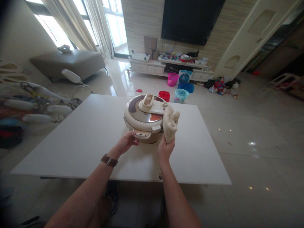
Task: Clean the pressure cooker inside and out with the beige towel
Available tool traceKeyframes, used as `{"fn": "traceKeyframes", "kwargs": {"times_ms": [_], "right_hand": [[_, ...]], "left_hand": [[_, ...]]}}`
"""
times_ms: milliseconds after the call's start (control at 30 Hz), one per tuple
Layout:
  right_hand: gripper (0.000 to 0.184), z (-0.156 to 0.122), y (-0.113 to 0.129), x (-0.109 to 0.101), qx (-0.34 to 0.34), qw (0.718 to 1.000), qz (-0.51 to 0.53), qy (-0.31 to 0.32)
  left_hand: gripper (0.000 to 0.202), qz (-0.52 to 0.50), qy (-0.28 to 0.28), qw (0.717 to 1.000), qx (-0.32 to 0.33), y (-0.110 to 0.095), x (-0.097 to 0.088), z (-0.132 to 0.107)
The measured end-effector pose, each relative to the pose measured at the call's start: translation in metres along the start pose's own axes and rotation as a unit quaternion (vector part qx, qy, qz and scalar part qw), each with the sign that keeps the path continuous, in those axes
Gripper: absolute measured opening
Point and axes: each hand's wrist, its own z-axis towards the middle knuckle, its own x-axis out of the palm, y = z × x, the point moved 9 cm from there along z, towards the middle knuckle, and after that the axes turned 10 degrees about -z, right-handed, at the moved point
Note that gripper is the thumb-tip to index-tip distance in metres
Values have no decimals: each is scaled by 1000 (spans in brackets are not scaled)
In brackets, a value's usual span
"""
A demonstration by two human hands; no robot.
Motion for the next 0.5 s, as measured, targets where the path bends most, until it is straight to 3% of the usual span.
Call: {"fn": "traceKeyframes", "kwargs": {"times_ms": [100,267,500], "right_hand": [[60,-25,8,2,-73,997,-25,23],[62,-48,14,3,-113,991,-44,55],[58,-44,-1,5,-5,999,16,47]], "left_hand": [[31,-1,1,1000,0,1,-1,2],[30,-4,5,1000,4,1,-1,2],[30,-12,-3,1000,5,1,-2,2]]}}
